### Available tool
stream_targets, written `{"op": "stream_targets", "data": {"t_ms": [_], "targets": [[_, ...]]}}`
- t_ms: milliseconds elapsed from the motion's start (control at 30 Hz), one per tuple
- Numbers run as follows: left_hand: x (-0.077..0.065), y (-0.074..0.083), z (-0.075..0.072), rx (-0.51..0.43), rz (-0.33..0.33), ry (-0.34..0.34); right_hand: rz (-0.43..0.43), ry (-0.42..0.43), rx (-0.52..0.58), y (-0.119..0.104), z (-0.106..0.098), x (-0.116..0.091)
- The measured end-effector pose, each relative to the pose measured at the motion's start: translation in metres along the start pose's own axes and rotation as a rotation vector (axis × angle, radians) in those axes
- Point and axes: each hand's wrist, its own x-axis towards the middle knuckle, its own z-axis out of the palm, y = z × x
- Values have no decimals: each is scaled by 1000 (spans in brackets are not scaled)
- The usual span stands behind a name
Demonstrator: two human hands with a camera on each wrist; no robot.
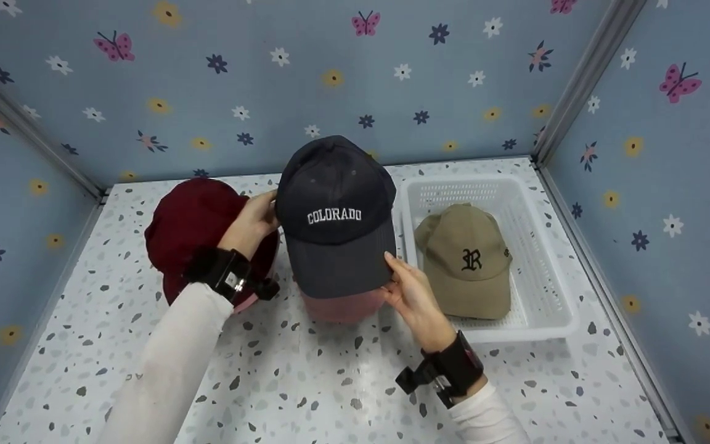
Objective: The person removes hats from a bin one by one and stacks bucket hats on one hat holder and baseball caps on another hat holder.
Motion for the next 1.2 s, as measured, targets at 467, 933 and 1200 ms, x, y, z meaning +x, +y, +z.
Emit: {"op": "stream_targets", "data": {"t_ms": [467, 933, 1200], "targets": [[-40, -4, 8, 105, 46, 63, -9, 75, -99, 3, -5, -3], [-3, -23, 0, 195, 112, 101, 33, 145, -152, 12, -13, -2], [20, -33, -11, 236, 134, 72, 73, 147, -133, 16, -13, 0]]}}
